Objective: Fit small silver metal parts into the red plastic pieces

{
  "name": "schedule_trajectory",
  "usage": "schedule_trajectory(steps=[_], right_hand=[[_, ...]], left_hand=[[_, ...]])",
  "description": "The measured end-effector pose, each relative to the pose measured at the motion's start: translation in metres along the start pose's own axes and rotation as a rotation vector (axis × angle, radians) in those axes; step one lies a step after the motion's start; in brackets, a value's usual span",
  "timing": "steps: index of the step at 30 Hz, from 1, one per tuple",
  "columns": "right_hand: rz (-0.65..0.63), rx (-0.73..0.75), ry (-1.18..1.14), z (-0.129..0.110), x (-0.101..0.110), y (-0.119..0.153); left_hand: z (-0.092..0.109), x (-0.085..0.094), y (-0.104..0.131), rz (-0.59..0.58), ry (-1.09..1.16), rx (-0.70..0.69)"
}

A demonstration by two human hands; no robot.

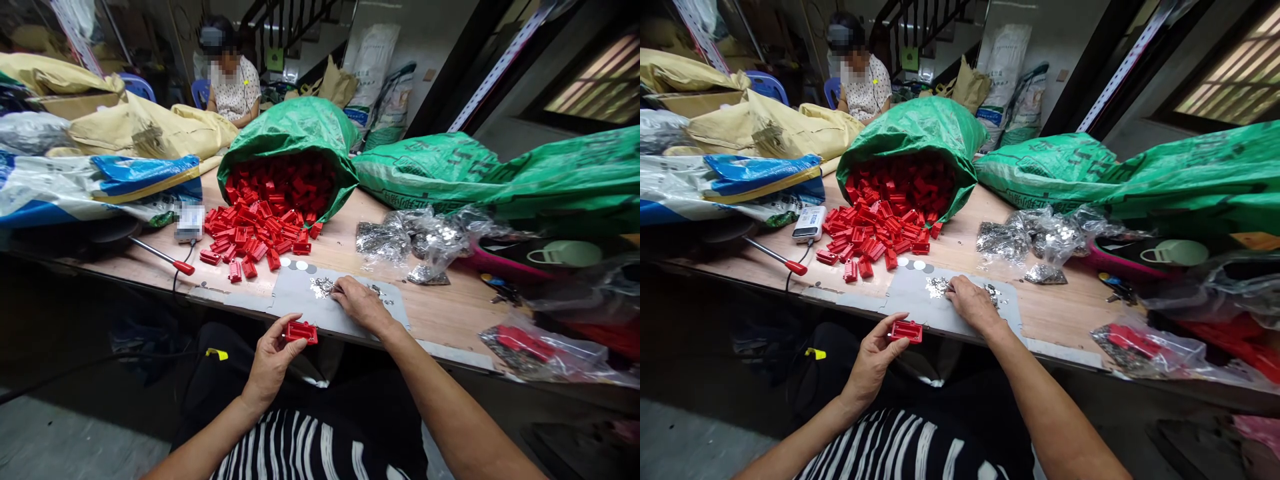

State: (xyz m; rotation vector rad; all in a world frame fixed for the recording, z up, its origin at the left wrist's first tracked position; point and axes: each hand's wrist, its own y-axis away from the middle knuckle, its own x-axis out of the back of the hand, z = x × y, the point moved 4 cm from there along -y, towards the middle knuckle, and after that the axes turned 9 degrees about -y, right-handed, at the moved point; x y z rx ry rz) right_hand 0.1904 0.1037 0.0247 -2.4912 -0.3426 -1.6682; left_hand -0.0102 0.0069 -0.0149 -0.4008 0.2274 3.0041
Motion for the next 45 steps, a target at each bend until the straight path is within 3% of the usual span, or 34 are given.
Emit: schedule_trajectory(steps=[7, 13, 15, 21, 24, 31, 40, 45], right_hand=[[0.114, -0.040, -0.246, 0.005, 0.009, 0.008], [0.087, 0.007, -0.410, 0.001, 0.005, 0.024], [0.079, -0.013, -0.491, -0.002, 0.003, 0.030], [-0.023, -0.062, -1.021, -0.031, -0.008, 0.043], [-0.009, -0.049, -1.133, -0.043, -0.014, 0.047], [0.107, -0.086, -1.086, -0.039, -0.025, 0.052], [0.156, -0.070, -0.926, -0.036, -0.023, 0.058], [0.121, -0.018, -0.850, -0.040, -0.021, 0.060]], left_hand=[[0.003, 0.001, 0.000, 0.023, 0.001, -0.009], [0.005, -0.002, -0.003, 0.044, -0.119, -0.051], [0.007, -0.002, -0.004, 0.064, -0.224, -0.119], [0.022, -0.009, -0.003, 0.084, -0.599, -0.412], [0.026, -0.014, -0.003, 0.079, -0.682, -0.491], [0.031, -0.020, -0.003, 0.074, -0.746, -0.578], [0.032, -0.024, 0.000, 0.031, -0.789, -0.614], [0.032, -0.025, 0.000, 0.017, -0.793, -0.620]])
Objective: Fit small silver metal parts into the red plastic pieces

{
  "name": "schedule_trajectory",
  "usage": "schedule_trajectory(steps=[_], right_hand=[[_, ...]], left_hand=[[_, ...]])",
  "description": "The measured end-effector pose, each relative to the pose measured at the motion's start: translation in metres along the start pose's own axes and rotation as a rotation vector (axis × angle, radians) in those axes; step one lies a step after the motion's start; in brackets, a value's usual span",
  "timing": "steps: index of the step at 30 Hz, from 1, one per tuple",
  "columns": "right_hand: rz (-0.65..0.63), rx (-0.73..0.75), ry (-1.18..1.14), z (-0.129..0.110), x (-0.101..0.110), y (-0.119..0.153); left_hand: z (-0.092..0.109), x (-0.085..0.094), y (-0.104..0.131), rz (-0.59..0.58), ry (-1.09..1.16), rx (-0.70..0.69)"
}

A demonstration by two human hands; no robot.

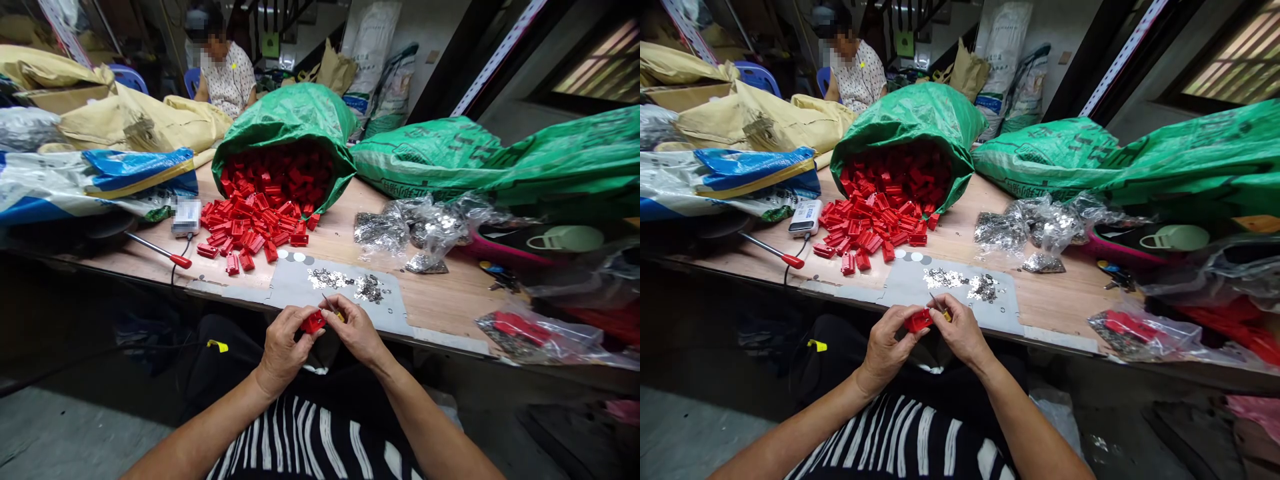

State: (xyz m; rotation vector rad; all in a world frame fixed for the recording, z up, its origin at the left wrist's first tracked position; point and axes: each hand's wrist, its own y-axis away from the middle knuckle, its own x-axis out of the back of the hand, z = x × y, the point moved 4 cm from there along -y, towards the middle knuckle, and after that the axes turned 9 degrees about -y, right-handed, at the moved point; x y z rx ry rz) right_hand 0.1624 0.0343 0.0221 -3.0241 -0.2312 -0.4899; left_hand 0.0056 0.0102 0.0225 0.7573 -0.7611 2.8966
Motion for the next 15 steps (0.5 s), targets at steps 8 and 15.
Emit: schedule_trajectory(steps=[8, 15], right_hand=[[0.050, -0.022, 0.111, -0.006, 0.002, 0.002], [0.026, -0.046, -0.032, 0.005, 0.000, 0.002]], left_hand=[[-0.002, -0.002, 0.001, -0.023, -0.027, 0.000], [-0.006, -0.004, 0.001, -0.055, 0.019, 0.015]])
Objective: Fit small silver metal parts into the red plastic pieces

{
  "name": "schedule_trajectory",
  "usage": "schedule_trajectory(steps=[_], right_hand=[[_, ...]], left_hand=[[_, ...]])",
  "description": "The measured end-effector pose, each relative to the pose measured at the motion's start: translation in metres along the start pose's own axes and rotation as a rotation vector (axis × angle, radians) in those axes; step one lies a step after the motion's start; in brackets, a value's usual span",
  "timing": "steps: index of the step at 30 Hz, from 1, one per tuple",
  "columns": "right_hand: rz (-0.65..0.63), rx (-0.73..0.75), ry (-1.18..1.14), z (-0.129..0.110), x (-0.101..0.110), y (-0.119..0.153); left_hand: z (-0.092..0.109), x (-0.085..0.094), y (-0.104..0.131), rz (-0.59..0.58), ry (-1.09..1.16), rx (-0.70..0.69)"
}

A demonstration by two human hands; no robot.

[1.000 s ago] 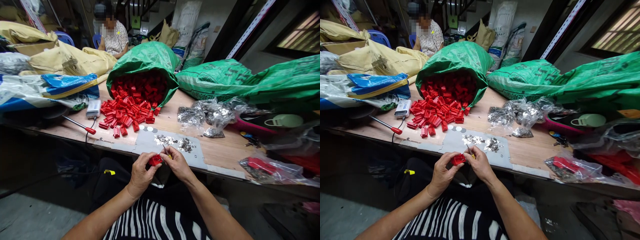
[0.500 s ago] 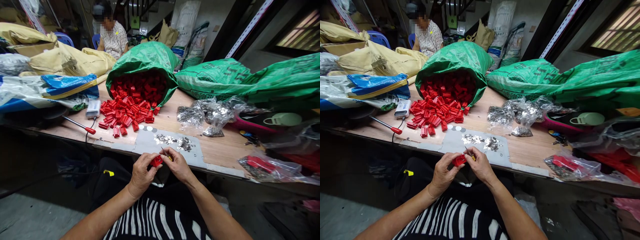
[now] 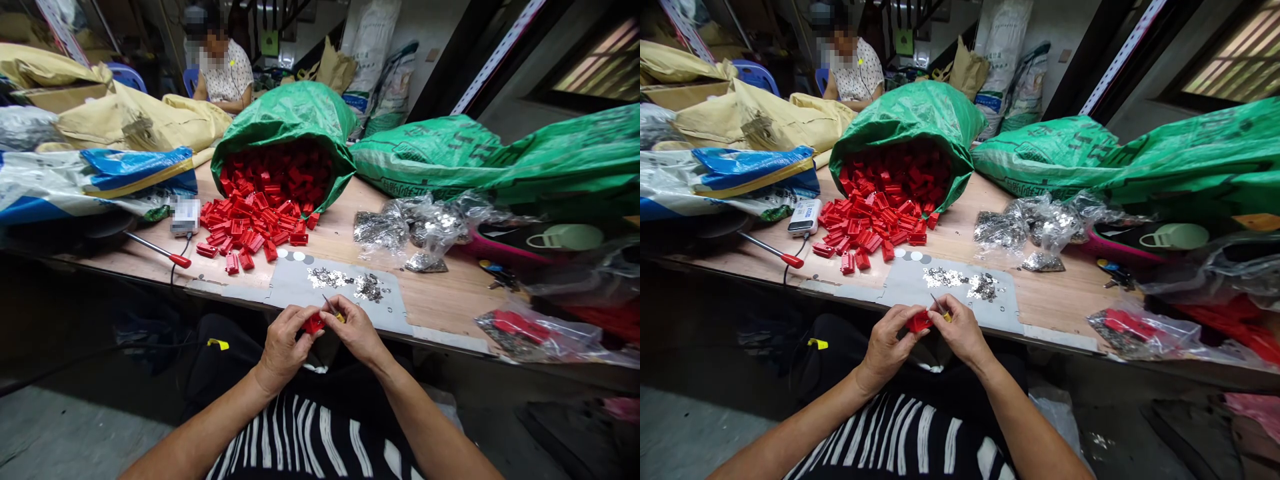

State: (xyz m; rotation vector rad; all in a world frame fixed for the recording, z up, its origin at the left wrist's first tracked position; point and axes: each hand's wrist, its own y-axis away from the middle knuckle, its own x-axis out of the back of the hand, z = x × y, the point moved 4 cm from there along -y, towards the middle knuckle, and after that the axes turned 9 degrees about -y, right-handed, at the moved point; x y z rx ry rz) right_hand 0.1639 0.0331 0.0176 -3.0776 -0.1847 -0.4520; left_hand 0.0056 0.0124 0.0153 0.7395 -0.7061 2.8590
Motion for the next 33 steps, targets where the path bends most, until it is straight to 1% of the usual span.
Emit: schedule_trajectory(steps=[4, 7, 11, 14, 16, 19, 23, 26, 29, 33], right_hand=[[-0.040, -0.054, -0.189, 0.007, -0.002, 0.000], [-0.063, -0.114, -0.287, 0.008, -0.001, 0.001], [-0.081, -0.134, -0.316, 0.006, 0.003, 0.005], [-0.098, -0.117, -0.294, 0.003, 0.004, 0.010], [-0.094, -0.065, -0.223, -0.002, 0.007, 0.013], [-0.117, 0.052, -0.026, -0.012, 0.010, 0.017], [-0.241, 0.155, 0.127, -0.023, 0.006, 0.021], [-0.313, 0.241, 0.187, -0.028, 0.001, 0.023], [-0.309, 0.334, 0.235, -0.028, -0.002, 0.023], [-0.254, 0.422, 0.246, -0.024, -0.003, 0.021]], left_hand=[[-0.003, 0.001, -0.001, 0.015, 0.061, 0.066], [-0.006, 0.001, -0.002, 0.011, 0.138, 0.148], [-0.010, -0.002, -0.001, -0.018, 0.303, 0.282], [-0.012, -0.004, 0.000, -0.049, 0.377, 0.340], [-0.011, -0.004, 0.000, -0.064, 0.394, 0.351], [-0.008, -0.002, -0.001, -0.096, 0.428, 0.361], [-0.005, -0.003, -0.001, -0.148, 0.597, 0.407], [-0.004, -0.005, -0.002, -0.141, 0.731, 0.466], [-0.004, -0.003, -0.005, -0.111, 0.724, 0.481], [-0.002, -0.002, -0.009, -0.140, 0.707, 0.480]])
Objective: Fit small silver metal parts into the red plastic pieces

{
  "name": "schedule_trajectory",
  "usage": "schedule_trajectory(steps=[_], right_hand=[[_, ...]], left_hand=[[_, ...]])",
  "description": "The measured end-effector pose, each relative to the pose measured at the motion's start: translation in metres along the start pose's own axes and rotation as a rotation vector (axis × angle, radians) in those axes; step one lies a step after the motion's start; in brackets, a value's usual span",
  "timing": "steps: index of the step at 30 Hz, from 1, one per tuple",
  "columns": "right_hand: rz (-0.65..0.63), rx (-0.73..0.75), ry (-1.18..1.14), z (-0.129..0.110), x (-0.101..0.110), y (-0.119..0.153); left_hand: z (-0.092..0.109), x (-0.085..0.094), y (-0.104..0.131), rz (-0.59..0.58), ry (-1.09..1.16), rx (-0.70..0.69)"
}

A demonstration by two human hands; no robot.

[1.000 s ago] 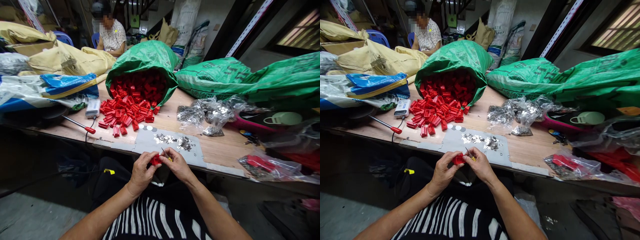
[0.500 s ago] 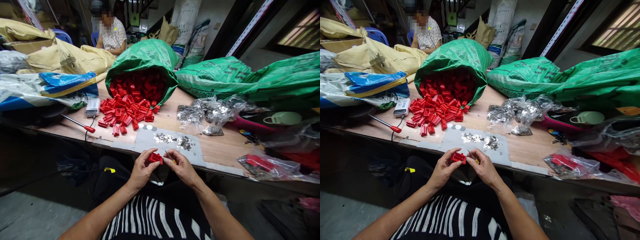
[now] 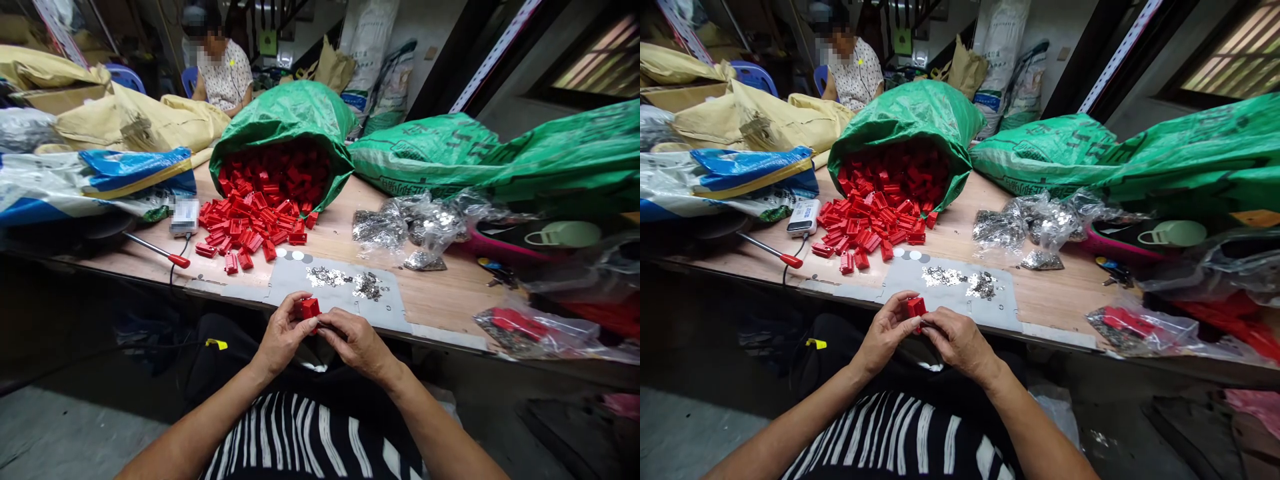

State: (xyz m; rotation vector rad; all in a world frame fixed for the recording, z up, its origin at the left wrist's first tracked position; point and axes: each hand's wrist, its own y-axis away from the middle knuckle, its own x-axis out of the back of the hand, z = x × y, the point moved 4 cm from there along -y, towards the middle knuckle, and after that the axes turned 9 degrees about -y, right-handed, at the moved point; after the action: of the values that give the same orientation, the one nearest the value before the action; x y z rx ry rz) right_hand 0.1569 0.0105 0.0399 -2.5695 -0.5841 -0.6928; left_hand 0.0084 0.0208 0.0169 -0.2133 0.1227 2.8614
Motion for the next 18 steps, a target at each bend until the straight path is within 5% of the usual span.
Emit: schedule_trajectory(steps=[18], right_hand=[[0.269, -0.010, -0.128, 0.007, -0.001, 0.002]], left_hand=[[-0.005, -0.003, -0.006, 0.021, 0.374, 0.143]])
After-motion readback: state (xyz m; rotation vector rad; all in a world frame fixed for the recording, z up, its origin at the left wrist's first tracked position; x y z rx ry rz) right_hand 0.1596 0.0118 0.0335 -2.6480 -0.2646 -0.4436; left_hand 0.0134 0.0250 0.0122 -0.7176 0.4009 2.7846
